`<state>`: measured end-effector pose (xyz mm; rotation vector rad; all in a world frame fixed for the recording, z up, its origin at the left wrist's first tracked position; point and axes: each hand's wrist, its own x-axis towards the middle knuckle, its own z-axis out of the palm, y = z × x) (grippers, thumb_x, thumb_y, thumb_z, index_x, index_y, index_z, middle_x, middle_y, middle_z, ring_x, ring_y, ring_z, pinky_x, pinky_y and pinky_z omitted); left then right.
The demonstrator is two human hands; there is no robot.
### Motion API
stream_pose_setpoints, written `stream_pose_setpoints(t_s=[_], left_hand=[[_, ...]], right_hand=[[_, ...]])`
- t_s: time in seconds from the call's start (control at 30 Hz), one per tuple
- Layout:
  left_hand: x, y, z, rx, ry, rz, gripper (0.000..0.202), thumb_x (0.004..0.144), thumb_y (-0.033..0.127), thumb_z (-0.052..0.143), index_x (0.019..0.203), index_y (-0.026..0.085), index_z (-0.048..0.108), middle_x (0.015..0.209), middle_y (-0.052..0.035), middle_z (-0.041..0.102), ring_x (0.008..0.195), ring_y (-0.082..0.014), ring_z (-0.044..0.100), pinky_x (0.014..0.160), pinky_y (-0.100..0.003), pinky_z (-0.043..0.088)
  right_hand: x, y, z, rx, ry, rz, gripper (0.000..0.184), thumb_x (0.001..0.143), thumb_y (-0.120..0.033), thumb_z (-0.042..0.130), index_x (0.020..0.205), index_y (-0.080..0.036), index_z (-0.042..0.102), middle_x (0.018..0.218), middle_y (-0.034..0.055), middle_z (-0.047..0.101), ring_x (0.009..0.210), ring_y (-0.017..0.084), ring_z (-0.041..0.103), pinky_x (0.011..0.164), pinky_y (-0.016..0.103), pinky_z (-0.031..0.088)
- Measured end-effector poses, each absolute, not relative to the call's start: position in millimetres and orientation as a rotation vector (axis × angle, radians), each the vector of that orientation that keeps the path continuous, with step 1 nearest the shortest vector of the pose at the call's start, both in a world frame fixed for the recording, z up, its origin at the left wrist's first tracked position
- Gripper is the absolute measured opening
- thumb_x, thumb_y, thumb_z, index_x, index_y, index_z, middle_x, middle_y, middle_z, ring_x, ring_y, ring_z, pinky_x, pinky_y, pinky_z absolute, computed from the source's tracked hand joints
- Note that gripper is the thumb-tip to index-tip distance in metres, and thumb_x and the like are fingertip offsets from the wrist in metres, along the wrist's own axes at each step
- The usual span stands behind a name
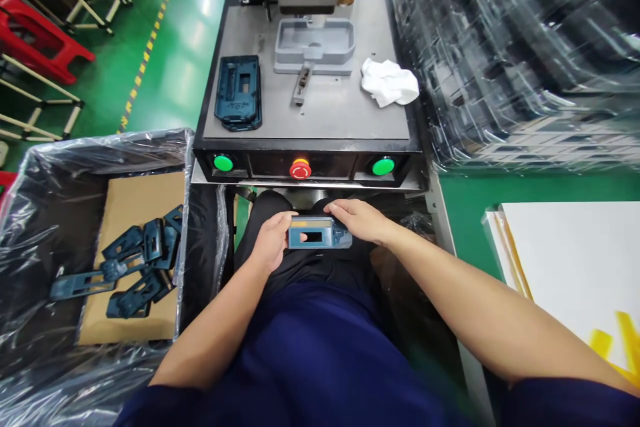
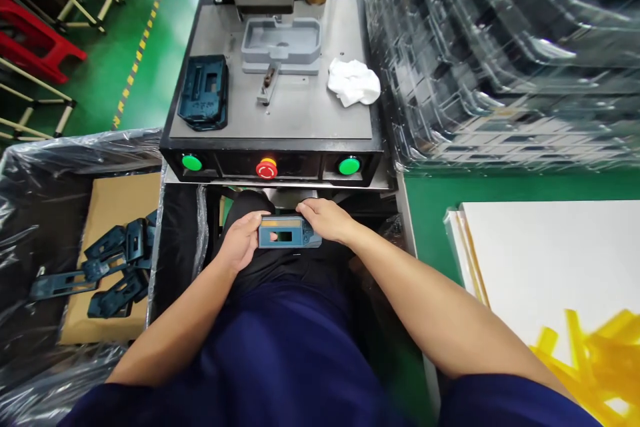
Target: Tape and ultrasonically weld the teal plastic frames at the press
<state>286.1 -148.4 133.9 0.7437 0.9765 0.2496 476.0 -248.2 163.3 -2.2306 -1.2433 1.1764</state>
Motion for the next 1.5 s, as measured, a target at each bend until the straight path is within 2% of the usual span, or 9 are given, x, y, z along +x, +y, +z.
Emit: stream_pose_setpoints(t_s=[0.23, 0.37, 0.53, 0.67, 0.83, 1.0, 1.1, 1.2, 1.5], left_hand=[[276, -146, 137, 0.74, 1.0, 0.279, 0.038, 0.074, 0.041, 0.072, 0.098, 0.013, 0.062, 0.072, -0.0046, 0.069, 0.056, -0.0161, 0.065, 0.058, -0.028, 0.053], [270, -149, 145, 0.743, 0.952, 0.356, 0.039, 0.072, 0.037, 0.074, 0.098, 0.011, 0.063, 0.073, -0.0047, 0.069, 0.058, -0.0148, 0.065, 0.059, -0.026, 0.053], [275, -150, 159, 0.686, 1.047, 0.329, 0.03, 0.076, 0.027, 0.07, 0.102, 0.013, 0.064, 0.08, -0.0044, 0.071, 0.06, -0.0127, 0.064, 0.058, -0.025, 0.054], [295, -158, 176, 0.72, 1.014, 0.235, 0.028, 0.082, 0.029, 0.064, 0.107, 0.017, 0.065, 0.088, -0.0045, 0.072, 0.07, -0.0172, 0.068, 0.062, -0.029, 0.057], [311, -163, 178, 0.992, 0.809, 0.274, 0.056, 0.08, 0.06, 0.06, 0.118, 0.018, 0.06, 0.114, -0.0089, 0.069, 0.1, -0.0264, 0.067, 0.082, -0.039, 0.057], [304, -130, 130, 1.733, 1.008, 0.267, 0.057, 0.075, 0.062, 0.056, 0.114, 0.02, 0.06, 0.118, -0.0099, 0.066, 0.112, -0.0308, 0.061, 0.102, -0.046, 0.045], [293, -110, 92, 2.306, 0.968, 0.275, 0.06, 0.077, 0.059, 0.042, 0.111, 0.013, 0.06, 0.125, -0.0183, 0.06, 0.123, -0.035, 0.052, 0.108, -0.047, 0.037], [283, -103, 61, 2.612, 1.07, 0.218, 0.067, 0.08, 0.057, 0.033, 0.117, 0.007, 0.058, 0.129, -0.0235, 0.054, 0.128, -0.0387, 0.046, 0.107, -0.051, 0.036], [281, -97, 42, 2.569, 1.258, 0.121, 0.07, 0.082, 0.061, 0.034, 0.128, 0.013, 0.055, 0.131, -0.0182, 0.053, 0.119, -0.0371, 0.052, 0.102, -0.047, 0.041]], right_hand=[[476, -247, 150, -2.063, -1.259, 1.23, 0.037, 0.096, -0.035, 0.037, 0.107, -0.021, 0.07, 0.104, 0.0045, 0.072, 0.09, 0.018, 0.065, 0.079, 0.028, 0.05], [466, -257, 161, -1.989, -1.399, 1.084, 0.039, 0.093, -0.042, 0.047, 0.117, -0.018, 0.064, 0.114, 0.0091, 0.068, 0.102, 0.022, 0.063, 0.091, 0.034, 0.048], [451, -287, 205, -1.931, -2.007, 0.596, 0.091, 0.07, -0.052, 0.075, 0.142, -0.01, 0.038, 0.134, 0.0211, 0.05, 0.117, 0.031, 0.052, 0.096, 0.044, 0.046], [453, -308, 247, -2.039, -2.184, 0.293, 0.079, 0.075, -0.041, 0.072, 0.138, -0.008, 0.039, 0.126, 0.02, 0.052, 0.109, 0.029, 0.053, 0.09, 0.042, 0.048], [489, -345, 307, -2.028, -2.011, -0.113, 0.061, 0.082, -0.041, 0.061, 0.133, -0.01, 0.045, 0.128, 0.0205, 0.05, 0.115, 0.029, 0.05, 0.096, 0.041, 0.046], [561, -389, 364, -2.203, -1.311, -0.659, 0.059, 0.082, -0.047, 0.061, 0.133, -0.02, 0.047, 0.129, 0.0149, 0.051, 0.122, 0.03, 0.047, 0.105, 0.046, 0.04], [613, -401, 395, -2.334, -0.877, -0.864, 0.061, 0.081, -0.053, 0.061, 0.129, -0.018, 0.049, 0.126, 0.0145, 0.054, 0.117, 0.031, 0.05, 0.104, 0.048, 0.04], [665, -392, 424, -2.411, -0.615, -0.88, 0.061, 0.081, -0.052, 0.063, 0.127, -0.013, 0.052, 0.122, 0.0166, 0.056, 0.113, 0.03, 0.053, 0.101, 0.045, 0.041], [793, -290, 474, -2.718, -0.481, -0.536, 0.072, 0.074, -0.056, 0.064, 0.111, 0.005, 0.059, 0.113, 0.0262, 0.061, 0.11, 0.028, 0.057, 0.09, 0.038, 0.04]])
